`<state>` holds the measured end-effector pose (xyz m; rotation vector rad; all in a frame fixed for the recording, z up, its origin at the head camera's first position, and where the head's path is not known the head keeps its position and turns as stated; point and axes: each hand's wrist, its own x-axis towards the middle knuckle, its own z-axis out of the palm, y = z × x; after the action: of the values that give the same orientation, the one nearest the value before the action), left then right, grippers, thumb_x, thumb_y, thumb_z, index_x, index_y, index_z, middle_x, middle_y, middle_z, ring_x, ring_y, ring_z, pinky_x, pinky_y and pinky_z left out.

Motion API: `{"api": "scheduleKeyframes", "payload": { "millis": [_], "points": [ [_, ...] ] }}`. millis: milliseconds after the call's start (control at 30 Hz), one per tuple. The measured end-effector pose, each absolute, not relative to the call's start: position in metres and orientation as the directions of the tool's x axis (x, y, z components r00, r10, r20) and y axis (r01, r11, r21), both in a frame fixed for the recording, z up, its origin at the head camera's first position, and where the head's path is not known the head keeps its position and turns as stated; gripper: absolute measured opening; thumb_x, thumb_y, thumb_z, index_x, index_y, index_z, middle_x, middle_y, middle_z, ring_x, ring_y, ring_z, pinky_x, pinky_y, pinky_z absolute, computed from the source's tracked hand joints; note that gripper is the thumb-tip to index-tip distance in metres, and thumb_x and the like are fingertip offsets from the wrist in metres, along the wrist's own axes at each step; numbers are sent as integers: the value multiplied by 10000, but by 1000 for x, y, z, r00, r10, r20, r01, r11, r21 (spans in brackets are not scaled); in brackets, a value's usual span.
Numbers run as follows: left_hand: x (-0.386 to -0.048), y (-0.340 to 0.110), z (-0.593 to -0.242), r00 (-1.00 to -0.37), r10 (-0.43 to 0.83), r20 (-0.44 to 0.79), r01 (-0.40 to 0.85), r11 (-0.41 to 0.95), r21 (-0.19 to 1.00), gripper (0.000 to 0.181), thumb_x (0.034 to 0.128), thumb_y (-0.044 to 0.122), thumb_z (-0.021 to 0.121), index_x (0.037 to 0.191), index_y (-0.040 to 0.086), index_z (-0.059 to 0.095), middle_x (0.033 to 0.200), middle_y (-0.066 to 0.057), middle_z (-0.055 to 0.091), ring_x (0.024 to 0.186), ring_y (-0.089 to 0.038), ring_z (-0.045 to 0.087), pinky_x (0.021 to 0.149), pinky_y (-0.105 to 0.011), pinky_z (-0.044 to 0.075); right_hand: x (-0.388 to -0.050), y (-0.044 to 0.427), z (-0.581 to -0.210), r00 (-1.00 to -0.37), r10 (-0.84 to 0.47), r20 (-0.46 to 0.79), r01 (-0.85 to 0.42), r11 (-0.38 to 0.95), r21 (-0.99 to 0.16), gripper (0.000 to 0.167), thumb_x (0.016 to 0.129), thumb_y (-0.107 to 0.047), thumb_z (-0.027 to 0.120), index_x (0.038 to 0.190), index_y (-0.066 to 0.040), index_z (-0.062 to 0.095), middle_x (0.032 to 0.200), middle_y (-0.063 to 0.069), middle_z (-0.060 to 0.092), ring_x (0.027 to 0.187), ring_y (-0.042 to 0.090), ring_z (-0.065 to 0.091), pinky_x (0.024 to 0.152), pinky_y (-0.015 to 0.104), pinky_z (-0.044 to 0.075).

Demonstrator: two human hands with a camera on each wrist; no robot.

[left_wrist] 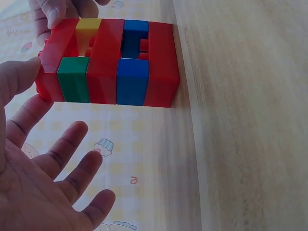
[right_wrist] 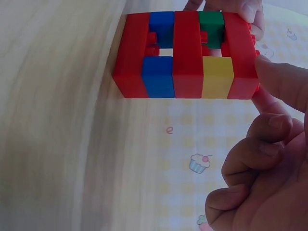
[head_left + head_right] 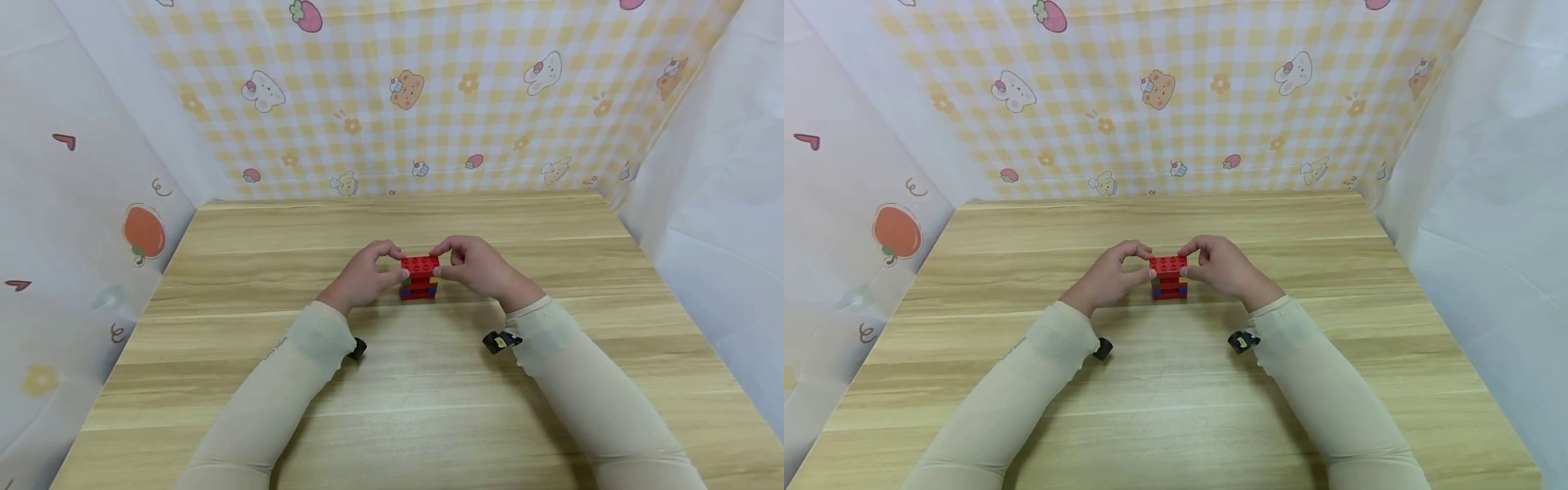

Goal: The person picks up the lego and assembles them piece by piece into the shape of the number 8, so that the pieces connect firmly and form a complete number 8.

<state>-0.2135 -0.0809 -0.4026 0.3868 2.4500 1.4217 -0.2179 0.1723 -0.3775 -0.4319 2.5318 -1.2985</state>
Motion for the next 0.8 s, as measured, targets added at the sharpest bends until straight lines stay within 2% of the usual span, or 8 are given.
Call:
{"api": "scheduleKeyframes", "payload": {
  "millis": [167,467,800],
  "points": [
    [-215,-80,-404,-924,368,-100,98,482,871,183,1005,336,716,1088,201,626,1551,-19,498,1571,-342,287,1230,-668,248,-217,174,-384,-919,-381,-97,-117,500,-858,276,989,-126,748,1256,-70,705,720,40,472,571,186,398,512,266,338],
    [-216,-81,-405,-925,369,-94,100,474,875,172,1003,312,715,1090,191,629,1592,-82,484,1576,-346,279,1233,-665,243,-217,173,-388,-920,-378,-106,-94,475,-875,293,995,-130,742,1275,-61,691,728,39,470,579,178,396,517,262,335],
    [-217,-82,-403,-924,365,-109,92,492,865,188,997,332,728,1092,201,633,1558,-7,492,1576,-338,283,1232,-660,252,-219,175,-390,-920,-379,-105,-99,482,-871,298,993,-135,746,1276,-63,689,723,42,468,573,176,394,512,268,335]
  ]
}}
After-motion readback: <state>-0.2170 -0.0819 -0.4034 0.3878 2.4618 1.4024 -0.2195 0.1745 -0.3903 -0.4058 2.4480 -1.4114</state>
